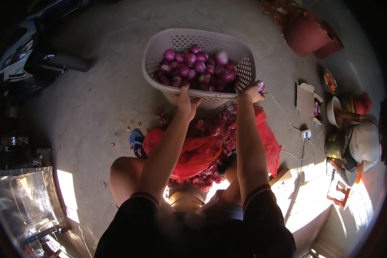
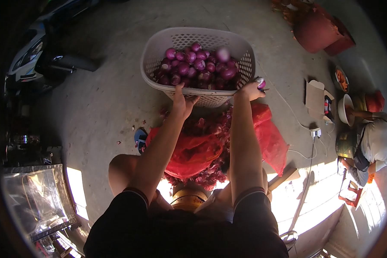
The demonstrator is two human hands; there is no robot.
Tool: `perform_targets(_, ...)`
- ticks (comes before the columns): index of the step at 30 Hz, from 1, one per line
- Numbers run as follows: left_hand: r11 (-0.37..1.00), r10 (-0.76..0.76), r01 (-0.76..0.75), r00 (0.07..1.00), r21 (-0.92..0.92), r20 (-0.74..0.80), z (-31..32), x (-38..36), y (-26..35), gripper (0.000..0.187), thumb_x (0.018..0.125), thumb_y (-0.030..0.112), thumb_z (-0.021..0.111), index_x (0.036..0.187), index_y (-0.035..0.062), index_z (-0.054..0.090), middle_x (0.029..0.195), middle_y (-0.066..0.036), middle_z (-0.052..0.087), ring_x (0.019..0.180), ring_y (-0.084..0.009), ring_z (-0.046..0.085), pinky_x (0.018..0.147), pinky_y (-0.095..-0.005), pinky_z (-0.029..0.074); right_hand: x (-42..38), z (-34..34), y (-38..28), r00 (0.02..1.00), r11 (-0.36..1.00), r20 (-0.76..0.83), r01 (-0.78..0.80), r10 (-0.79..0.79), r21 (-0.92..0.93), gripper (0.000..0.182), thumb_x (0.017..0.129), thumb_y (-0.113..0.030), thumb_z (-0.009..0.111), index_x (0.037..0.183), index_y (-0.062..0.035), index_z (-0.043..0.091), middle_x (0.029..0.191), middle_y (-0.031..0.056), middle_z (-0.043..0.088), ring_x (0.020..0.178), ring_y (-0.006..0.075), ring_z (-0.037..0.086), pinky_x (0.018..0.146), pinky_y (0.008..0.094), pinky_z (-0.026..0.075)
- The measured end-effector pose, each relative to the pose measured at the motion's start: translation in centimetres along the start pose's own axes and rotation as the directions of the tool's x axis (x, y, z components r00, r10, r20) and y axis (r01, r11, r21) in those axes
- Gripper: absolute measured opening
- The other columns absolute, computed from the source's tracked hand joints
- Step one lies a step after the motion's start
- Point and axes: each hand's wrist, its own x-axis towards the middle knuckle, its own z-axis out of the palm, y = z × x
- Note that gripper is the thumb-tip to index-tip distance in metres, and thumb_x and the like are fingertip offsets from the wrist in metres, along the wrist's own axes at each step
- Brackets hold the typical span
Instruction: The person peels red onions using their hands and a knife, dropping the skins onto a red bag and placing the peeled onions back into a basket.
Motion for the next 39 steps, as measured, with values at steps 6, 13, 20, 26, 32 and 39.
perform_targets(6,0.635,0.07,-0.032,0.997,0.772,-0.016,-8.4,-9.6,-8.0,0.033,0.083,0.027,0.059,0.108,0.0071,0.048,0.089,-0.003,0.055,0.082,-0.0174,0.055,0.074,-0.0317,0.044,1.1,-0.4,0.5,0.996,0.981,-0.06,0.049,-0.061,-0.186,0.055,0.085,-0.032,0.056,0.12,0.0018,0.029,0.109,0.0274,0.053,0.095,0.0412,0.056,0.081,0.0479,0.046)
perform_targets(13,-0.38,-0.875,-0.489,0.466,0.785,-0.132,-12.6,-22.6,-10.8,0.035,0.086,0.037,0.046,0.1,0.0063,0.056,0.094,-0.015,0.063,0.086,-0.0293,0.061,0.074,-0.0419,0.046,2.9,-0.6,1.7,0.979,0.92,-0.043,0.171,-0.199,-0.353,0.051,0.081,-0.027,0.057,0.115,0.0014,0.03,0.104,0.0298,0.055,0.094,0.0451,0.056,0.081,0.0504,0.044)
perform_targets(20,-0.421,-0.851,-0.501,0.506,0.756,-0.139,-16.3,-22.1,-11.4,0.036,0.086,0.037,0.045,0.101,0.0064,0.057,0.095,-0.015,0.063,0.087,-0.0295,0.06,0.075,-0.0421,0.046,3.2,-1.3,1.6,0.976,0.899,0.072,0.215,-0.203,-0.381,0.056,0.081,-0.032,0.059,0.114,0.001,0.027,0.105,0.0304,0.054,0.094,0.0449,0.056,0.083,0.049,0.043)
perform_targets(26,-0.436,-0.838,-0.499,0.528,0.749,-0.136,-16.9,-21.5,-11.3,0.036,0.086,0.037,0.045,0.101,0.0065,0.057,0.096,-0.015,0.063,0.087,-0.0296,0.06,0.075,-0.0422,0.046,4.6,-2.5,1.3,0.978,0.911,0.17,0.174,-0.117,-0.373,0.067,0.081,-0.041,0.059,0.119,0.0045,0.027,0.114,0.0295,0.05,0.101,0.0401,0.054,0.084,0.0453,0.043)
perform_targets(32,-0.445,-0.832,-0.501,0.538,0.743,-0.135,-17.4,-21.4,-11.1,0.036,0.087,0.037,0.044,0.101,0.0067,0.057,0.096,-0.015,0.062,0.088,-0.0297,0.06,0.076,-0.0423,0.046,7.9,-1.9,3.9,0.975,0.983,0.22,0.009,0.031,-0.181,0.057,0.083,-0.044,0.056,0.112,0.0035,0.041,0.103,0.0187,0.055,0.085,0.0294,0.058,0.066,0.0412,0.048)
perform_targets(39,-0.452,-0.832,-0.497,0.534,0.741,-0.149,-17.6,-21.0,-10.9,0.037,0.087,0.037,0.043,0.102,0.0068,0.057,0.097,-0.015,0.062,0.089,-0.0299,0.06,0.076,-0.0424,0.046,6.3,-4.1,1.8,0.88,0.976,0.436,-0.122,0.189,-0.179,0.044,0.086,-0.04,0.052,0.098,0.002,0.044,0.071,0.0085,0.056,0.045,0.0178,0.05,0.037,0.0318,0.037)
